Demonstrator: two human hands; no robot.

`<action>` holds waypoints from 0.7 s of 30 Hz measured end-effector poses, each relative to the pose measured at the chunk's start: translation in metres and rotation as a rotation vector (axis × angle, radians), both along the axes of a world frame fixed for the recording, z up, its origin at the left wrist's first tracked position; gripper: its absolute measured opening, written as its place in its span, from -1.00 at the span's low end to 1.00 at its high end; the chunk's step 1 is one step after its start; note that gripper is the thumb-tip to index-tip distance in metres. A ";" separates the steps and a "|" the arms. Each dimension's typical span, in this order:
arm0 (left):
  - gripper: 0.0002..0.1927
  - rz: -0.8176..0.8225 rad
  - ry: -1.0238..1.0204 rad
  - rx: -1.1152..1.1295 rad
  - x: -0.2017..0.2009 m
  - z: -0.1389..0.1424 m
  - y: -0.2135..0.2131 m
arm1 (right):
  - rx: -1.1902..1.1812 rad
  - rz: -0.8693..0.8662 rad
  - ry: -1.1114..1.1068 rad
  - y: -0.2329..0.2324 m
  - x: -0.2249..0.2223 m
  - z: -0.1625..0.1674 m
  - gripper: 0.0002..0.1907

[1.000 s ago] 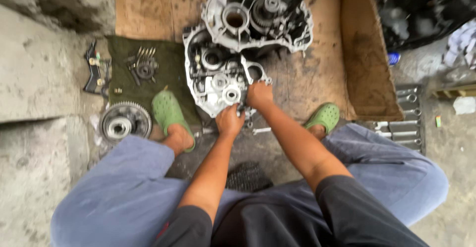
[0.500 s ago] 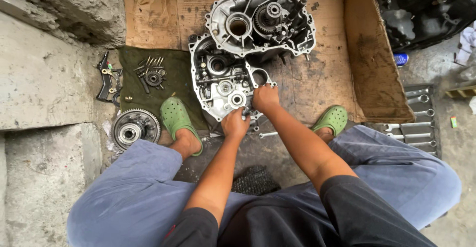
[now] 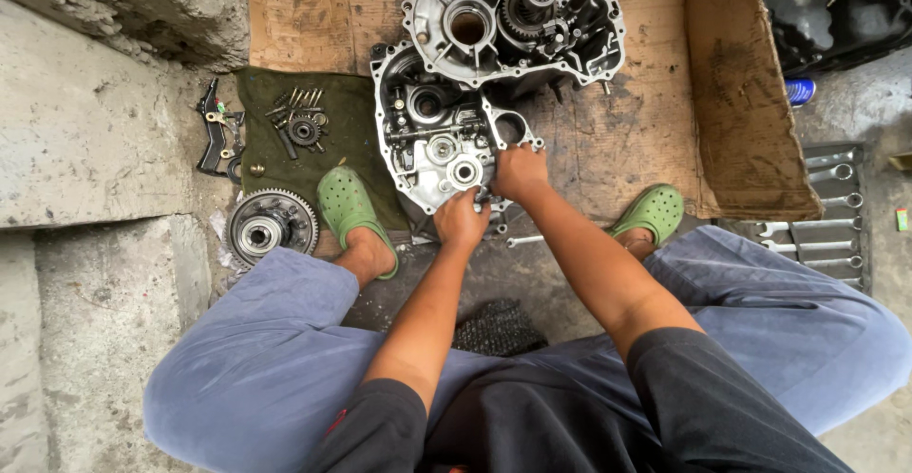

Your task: The person sits on the floor and assembles internal components into a split engine casing. They place gears and shafts into position, then use a wrench to tighten bolts securing the parts within the casing.

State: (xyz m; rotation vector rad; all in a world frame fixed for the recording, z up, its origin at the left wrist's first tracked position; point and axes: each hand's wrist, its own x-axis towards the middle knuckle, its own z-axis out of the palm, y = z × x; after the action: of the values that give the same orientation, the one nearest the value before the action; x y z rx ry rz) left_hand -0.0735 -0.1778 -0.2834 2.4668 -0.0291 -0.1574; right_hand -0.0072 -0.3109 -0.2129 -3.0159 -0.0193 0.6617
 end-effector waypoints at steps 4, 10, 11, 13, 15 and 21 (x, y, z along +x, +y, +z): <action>-0.62 -0.004 -0.010 -0.014 0.000 -0.001 -0.001 | -0.069 -0.002 -0.070 -0.003 0.000 -0.005 -0.64; -0.60 0.000 -0.002 -0.012 0.000 -0.003 -0.003 | 0.011 -0.089 -0.021 -0.003 -0.002 -0.004 -0.55; -0.61 0.003 0.010 -0.012 0.000 -0.004 -0.003 | 0.001 -0.092 -0.023 -0.002 -0.002 -0.003 -0.57; -0.61 -0.003 -0.008 -0.002 0.000 -0.005 -0.003 | -0.005 -0.107 -0.008 -0.001 -0.001 -0.002 -0.56; -0.61 -0.006 -0.022 -0.002 0.000 -0.007 -0.002 | -0.002 -0.136 0.021 0.000 0.001 -0.002 -0.51; -0.59 0.004 0.028 0.007 0.000 -0.008 -0.004 | -0.057 -0.095 -0.009 -0.001 0.003 -0.003 -0.67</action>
State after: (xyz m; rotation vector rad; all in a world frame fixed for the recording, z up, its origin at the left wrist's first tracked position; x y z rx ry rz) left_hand -0.0732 -0.1817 -0.2915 2.4711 -0.0117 -0.1904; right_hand -0.0040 -0.3119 -0.2161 -3.0514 0.1441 0.6503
